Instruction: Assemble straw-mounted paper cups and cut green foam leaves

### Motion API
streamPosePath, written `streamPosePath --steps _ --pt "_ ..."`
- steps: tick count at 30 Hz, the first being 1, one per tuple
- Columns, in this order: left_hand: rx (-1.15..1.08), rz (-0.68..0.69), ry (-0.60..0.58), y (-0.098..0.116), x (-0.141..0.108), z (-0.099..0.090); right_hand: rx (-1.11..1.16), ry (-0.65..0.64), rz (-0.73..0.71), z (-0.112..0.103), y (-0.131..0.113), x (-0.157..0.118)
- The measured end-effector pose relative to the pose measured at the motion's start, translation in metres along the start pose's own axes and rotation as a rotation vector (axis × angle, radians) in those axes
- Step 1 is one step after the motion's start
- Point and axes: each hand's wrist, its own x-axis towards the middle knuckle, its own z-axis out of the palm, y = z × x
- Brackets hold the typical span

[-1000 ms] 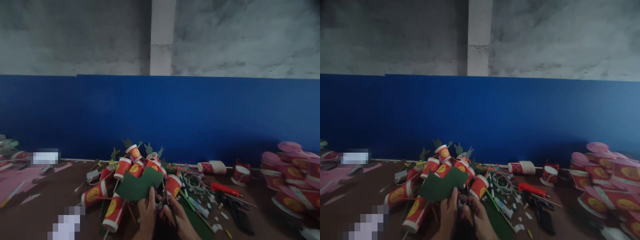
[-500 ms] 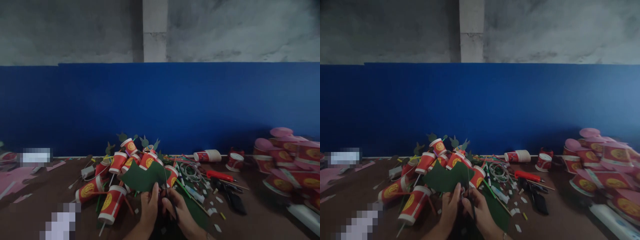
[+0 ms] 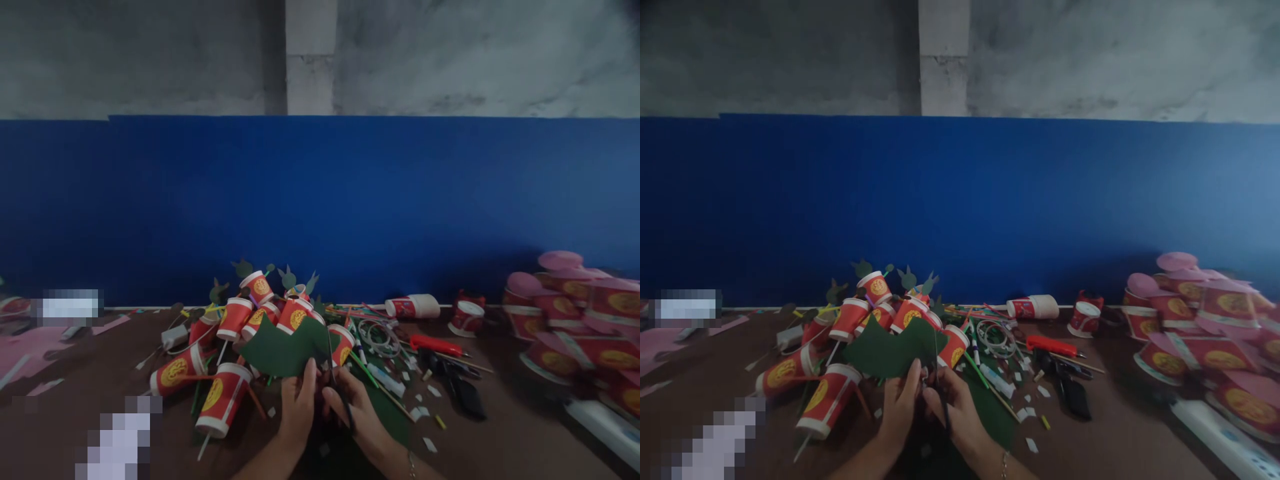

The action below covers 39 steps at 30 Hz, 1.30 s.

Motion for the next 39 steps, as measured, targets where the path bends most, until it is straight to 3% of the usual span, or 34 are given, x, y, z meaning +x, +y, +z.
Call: streamPosePath --steps 14,26,34,39 --pt "-0.072 -0.023 -0.033 0.007 -0.001 0.001 -0.011 0.016 -0.034 -0.001 0.006 0.0" --pt "-0.208 -0.118 -0.082 0.004 0.007 0.001 -0.077 0.045 0.042 0.001 -0.001 0.004" --pt "-0.133 -0.063 0.052 0.006 0.007 0.0 -0.125 0.018 0.063 -0.005 0.004 0.006" --pt "-0.007 -0.004 0.063 0.002 0.01 -0.002 -0.128 -0.002 0.078 -0.003 0.005 0.005"
